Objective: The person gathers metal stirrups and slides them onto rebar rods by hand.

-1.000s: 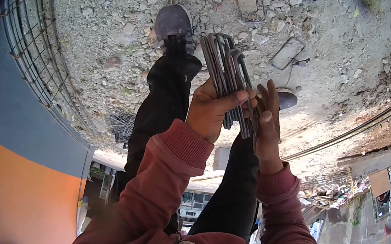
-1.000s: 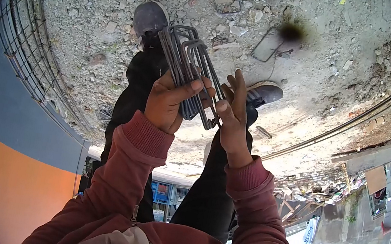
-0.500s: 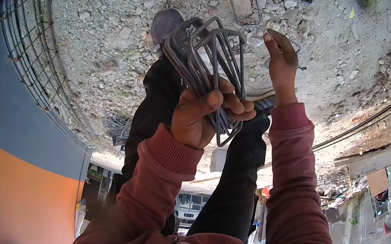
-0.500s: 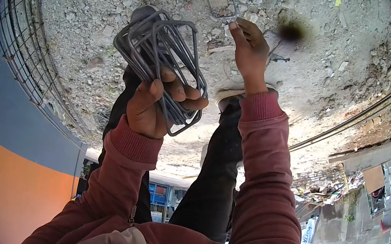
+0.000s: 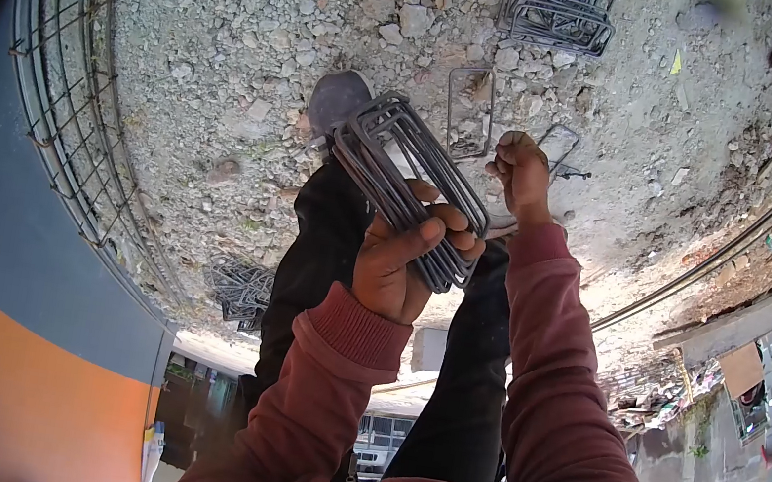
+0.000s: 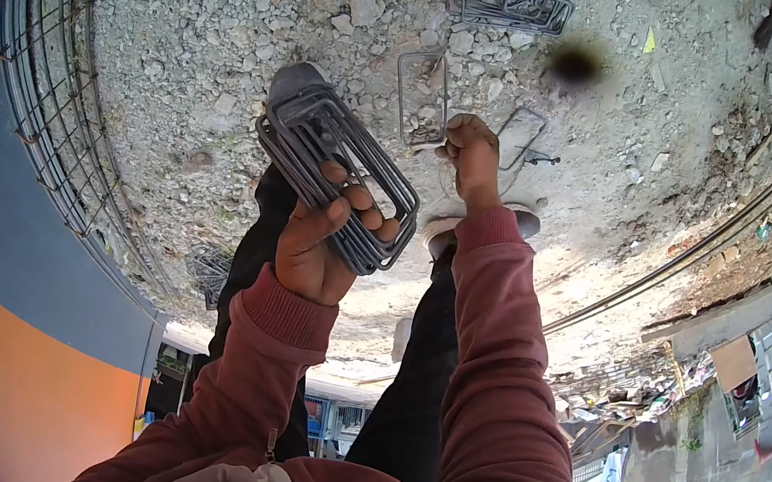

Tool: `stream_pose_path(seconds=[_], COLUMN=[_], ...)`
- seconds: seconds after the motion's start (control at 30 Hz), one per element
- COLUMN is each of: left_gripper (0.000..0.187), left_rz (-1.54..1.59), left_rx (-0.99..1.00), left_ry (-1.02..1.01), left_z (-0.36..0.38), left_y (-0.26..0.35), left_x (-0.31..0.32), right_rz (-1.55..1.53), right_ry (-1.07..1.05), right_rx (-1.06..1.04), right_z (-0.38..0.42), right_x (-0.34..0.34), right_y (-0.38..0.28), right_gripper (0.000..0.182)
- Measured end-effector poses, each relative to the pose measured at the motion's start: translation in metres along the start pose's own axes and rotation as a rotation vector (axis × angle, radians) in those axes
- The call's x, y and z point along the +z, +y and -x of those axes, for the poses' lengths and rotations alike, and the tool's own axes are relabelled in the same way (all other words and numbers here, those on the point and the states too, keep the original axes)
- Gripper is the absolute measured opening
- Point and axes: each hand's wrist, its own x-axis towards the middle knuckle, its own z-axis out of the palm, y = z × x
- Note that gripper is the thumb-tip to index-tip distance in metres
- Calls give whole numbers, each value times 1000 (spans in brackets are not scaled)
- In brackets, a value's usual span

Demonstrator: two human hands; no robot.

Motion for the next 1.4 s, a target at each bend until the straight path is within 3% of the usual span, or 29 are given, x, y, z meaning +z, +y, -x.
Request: stream_pose_path(seconds=[0.07,0.2,0.3,0.4,0.5,0.53,0.63,0.77,0.87,0.97,1.03,1.13,1.27,1.4], left_gripper=[28,28,27,26,27,27,28,29,28,28,28,27,26,24], left_rz=[3,16,7,20,46,54,60,46,57,35,44,36,26,19], left_rx=[7,26,45,59,55,46,36,36,47,51,60,54,47,58], left_ry=[-8,-43,-29,-15,-6,7,13,29,27,24,10,-3,3,17], left_z=[-1,-1,-2,-2,-3,-3,-4,-7,-8,-9,-9,-9,-11,-11], left_y=[3,5,8,11,12,12,12,14,15,16,16,14,15,15], left_x=[1,-1,-2,-2,-2,-1,1,5,7,6,7,8,12,12], right_rz=[-2,817,1487,1483,1366,1147,-14,-561,-661,-651,-600,-355,-286,-522], right_ry=[74,104,141,301,112,55,131,232,224,203,485,605,529,307], right_rx=[-106,-445,-264,-453,-466,-403,-153,-345,-355,-321,-199,-142,-97,-206], right_z=[3,-35,-60,-87,-62,-58,-33,-4,-32,-113,-124,-129,-134,-94], right_x=[-10,18,57,75,78,70,48,16,19,22,54,57,38,4], right_y=[5,19,30,56,46,49,33,-26,-82,-122,-153,-150,-149,-102], right_gripper=[10,23,31,32,23,16,14,17,13,12,14,15,10,7])
